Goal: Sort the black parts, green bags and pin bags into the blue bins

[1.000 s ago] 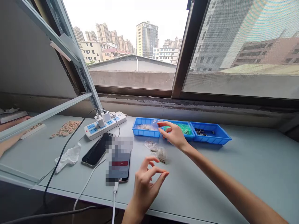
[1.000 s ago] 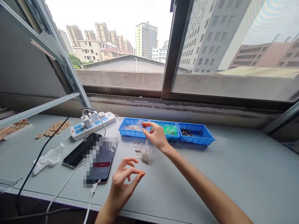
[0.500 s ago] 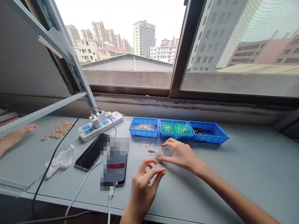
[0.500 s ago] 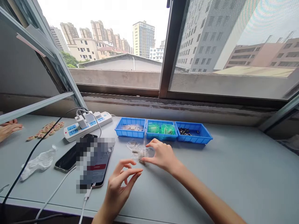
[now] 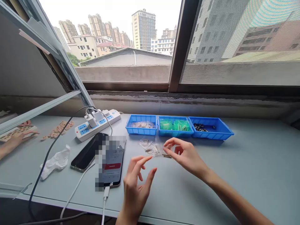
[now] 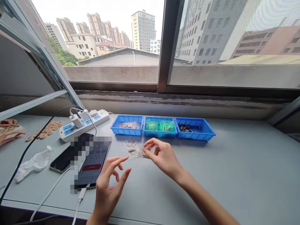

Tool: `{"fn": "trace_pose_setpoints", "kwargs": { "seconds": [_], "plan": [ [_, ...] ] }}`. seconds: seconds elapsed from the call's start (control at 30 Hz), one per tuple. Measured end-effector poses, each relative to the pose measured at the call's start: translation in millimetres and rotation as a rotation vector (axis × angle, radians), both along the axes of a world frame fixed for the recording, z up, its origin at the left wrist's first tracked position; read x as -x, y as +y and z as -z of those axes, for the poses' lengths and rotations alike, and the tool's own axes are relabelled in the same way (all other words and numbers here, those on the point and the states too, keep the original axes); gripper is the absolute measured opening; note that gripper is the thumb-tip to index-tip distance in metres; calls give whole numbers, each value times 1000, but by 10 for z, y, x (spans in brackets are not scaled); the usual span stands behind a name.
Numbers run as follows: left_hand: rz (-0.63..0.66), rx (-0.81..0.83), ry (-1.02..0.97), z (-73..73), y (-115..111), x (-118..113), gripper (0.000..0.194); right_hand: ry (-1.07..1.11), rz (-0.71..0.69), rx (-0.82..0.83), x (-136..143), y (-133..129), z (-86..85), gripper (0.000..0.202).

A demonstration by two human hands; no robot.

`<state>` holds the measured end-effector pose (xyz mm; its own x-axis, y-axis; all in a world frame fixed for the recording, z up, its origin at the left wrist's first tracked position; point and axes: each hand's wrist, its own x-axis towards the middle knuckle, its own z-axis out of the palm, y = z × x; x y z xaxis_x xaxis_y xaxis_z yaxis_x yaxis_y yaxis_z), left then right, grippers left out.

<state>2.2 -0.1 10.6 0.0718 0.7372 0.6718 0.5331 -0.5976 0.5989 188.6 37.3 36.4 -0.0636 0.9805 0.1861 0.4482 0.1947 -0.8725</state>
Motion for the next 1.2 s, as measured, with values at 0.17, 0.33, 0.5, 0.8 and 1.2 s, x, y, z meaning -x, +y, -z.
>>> {"fn": "trace_pose_setpoints", "kwargs": {
  "seconds": [0.17, 0.33, 0.5, 0.8, 1.2],
  "plan": [
    [14, 20, 69, -11, 17, -40, 13, 275, -130, 176, 20, -69, -112, 23],
    [98, 2, 45, 15, 17, -39, 11, 268, -325, 183, 39, -164, -129, 16],
    [50, -47, 31, -11, -8, -12, 17, 164, -454, -50, 12, -187, -131, 10],
    [-48, -76, -74, -42, -39, -51, 13, -144, -220, -735, 9, -207, -89, 24],
    [35, -42, -40, -20, -37, -48, 12, 269, -3, -183, 140, -295, -85, 38]
  ]
}}
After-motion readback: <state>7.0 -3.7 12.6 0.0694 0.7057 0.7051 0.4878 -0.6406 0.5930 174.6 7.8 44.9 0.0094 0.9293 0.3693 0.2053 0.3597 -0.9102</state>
